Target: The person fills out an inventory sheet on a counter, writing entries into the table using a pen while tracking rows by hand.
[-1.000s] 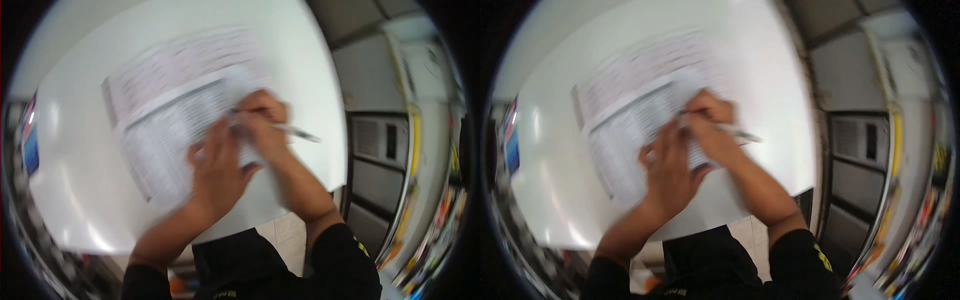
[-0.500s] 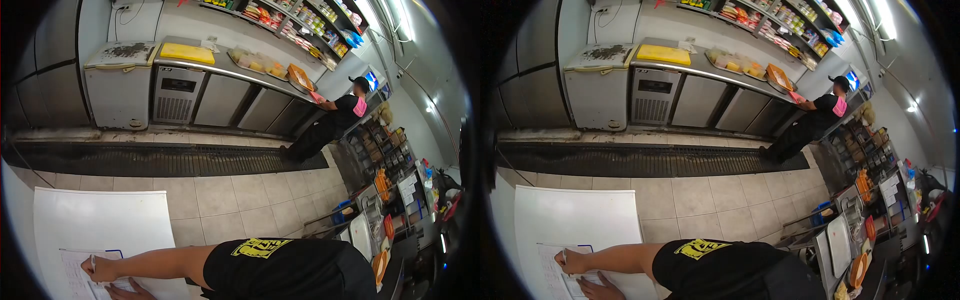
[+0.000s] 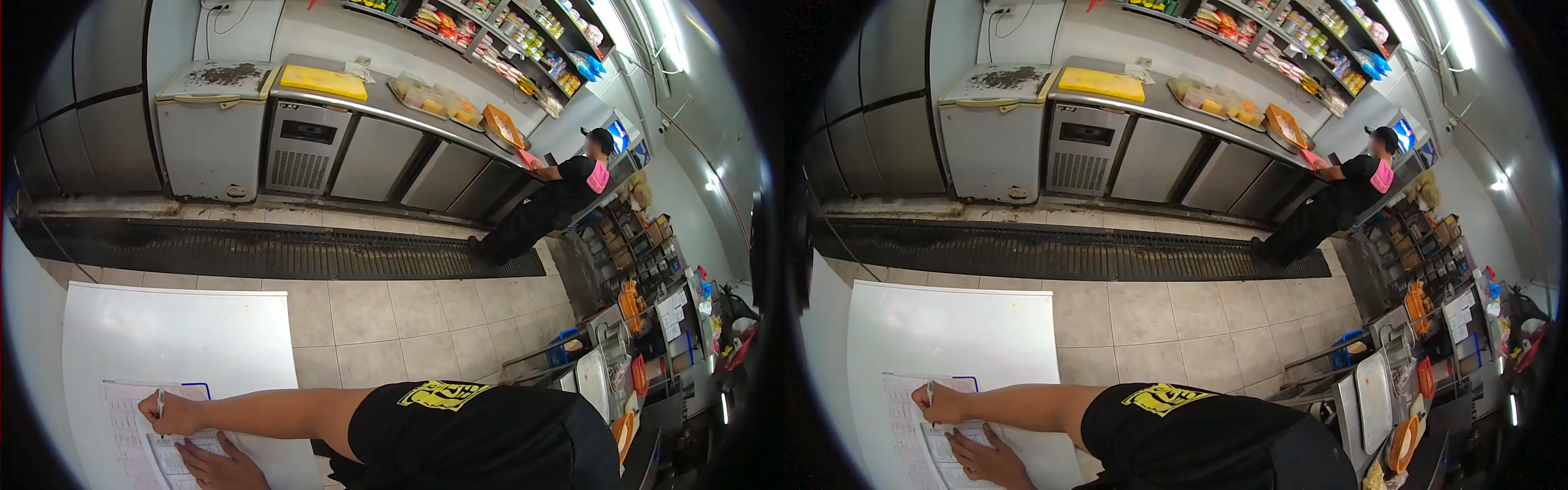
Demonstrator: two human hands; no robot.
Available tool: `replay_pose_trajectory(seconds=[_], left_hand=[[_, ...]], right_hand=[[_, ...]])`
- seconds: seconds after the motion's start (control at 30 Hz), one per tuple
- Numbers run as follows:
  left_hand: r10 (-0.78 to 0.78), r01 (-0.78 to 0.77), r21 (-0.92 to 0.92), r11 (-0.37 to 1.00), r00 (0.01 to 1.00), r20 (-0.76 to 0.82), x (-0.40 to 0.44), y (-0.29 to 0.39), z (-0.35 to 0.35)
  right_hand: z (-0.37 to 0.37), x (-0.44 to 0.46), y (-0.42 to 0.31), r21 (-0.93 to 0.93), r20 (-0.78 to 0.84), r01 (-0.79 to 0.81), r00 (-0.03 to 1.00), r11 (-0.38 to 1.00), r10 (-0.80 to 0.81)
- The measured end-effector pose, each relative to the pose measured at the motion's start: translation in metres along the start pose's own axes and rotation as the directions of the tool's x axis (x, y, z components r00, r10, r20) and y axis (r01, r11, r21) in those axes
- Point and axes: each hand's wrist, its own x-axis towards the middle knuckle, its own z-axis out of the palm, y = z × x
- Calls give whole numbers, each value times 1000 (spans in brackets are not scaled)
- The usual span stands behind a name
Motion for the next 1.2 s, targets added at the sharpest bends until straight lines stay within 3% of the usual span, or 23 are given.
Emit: replay_pose_trajectory(seconds=[0.1, 0.17, 0.27, 0.4, 0.47, 0.5, 0.53, 0.57, 0.6, 0.63, 0.67, 0.7, 0.73, 0.77, 0.83, 0.9, 1.0, 1.13, 1.2], left_hand=[[-36, 35, 10, 999, 997, 74, -1, 2, -1], [-154, 134, 101, 986, 964, 218, -5, 1, 10], [-167, 139, 123, 983, 952, 258, -5, 1, 10], [-123, 104, 114, 988, 976, 179, -8, -2, 16], [-83, 91, -60, 994, 989, 126, -3, 1, 8], [-55, 79, -194, 978, 990, 126, -4, 0, 7], [-67, 101, -294, 951, 990, 121, -3, -3, 11], [-102, 139, -233, 963, 981, 163, -1, 5, 3], [-100, 145, -257, 955, 978, 181, 5, 7, -4], [-135, 220, -312, 924, 953, 273, 16, 7, -16], [-164, 260, -297, 919, 936, 312, 17, 5, -16], [-147, 220, -261, 940, 951, 274, 14, 4, -12], [-187, 264, -226, 938, 931, 315, 14, 2, -8], [-171, 221, -130, 967, 934, 315, 17, 5, -9], [-173, 221, -148, 964, 944, 281, 13, 1, -1], [-175, 228, -171, 958, 944, 279, 16, 3, 5], [-173, 214, -135, 967, 950, 261, 7, -1, 2], [-164, 201, -129, 971, 954, 252, 4, -2, 5], [-163, 199, -127, 972, 954, 250, 4, -1, 6]], right_hand=[[-1, -2, -5, -4, 7, 3, 1000, 1000, -3], [0, -1, -1, 37, 10, 10, 1000, 999, -10], [-3, -3, 1, -27, 20, 47, 999, 999, -46], [-7, -3, -4, -43, 42, 86, 996, 995, -84], [-9, -8, -12, 26, 73, 162, 984, 986, -163], [-7, 1, 33, -277, 98, 395, 918, 876, -383], [-16, -2, 26, -480, 254, 343, 935, 808, -246], [-16, -3, 17, -171, 223, 281, 945, 944, -240], [-24, -7, 8, -334, 258, 112, 966, 936, -24], [-32, 0, -9, -526, 338, 169, 941, 834, 22], [-28, 0, -18, -362, 287, 115, 958, 925, -7], [-33, -3, -3, -326, 257, 93, 966, 941, -6], [-29, -2, -35, -29, 269, -343, 902, 939, 338], [-27, -2, -40, -38, 253, -314, 916, 949, 313], [-26, -4, -30, -71, 239, -295, 922, 953, 304], [-34, -5, -23, -120, 288, 93, 956, 988, -55], [-24, -15, -33, -162, 269, -14, 961, 987, 58], [-22, -12, -27, -176, 292, -25, 953, 984, 76], [-24, -11, -24, -240, 330, 86, 944, 967, -3]])
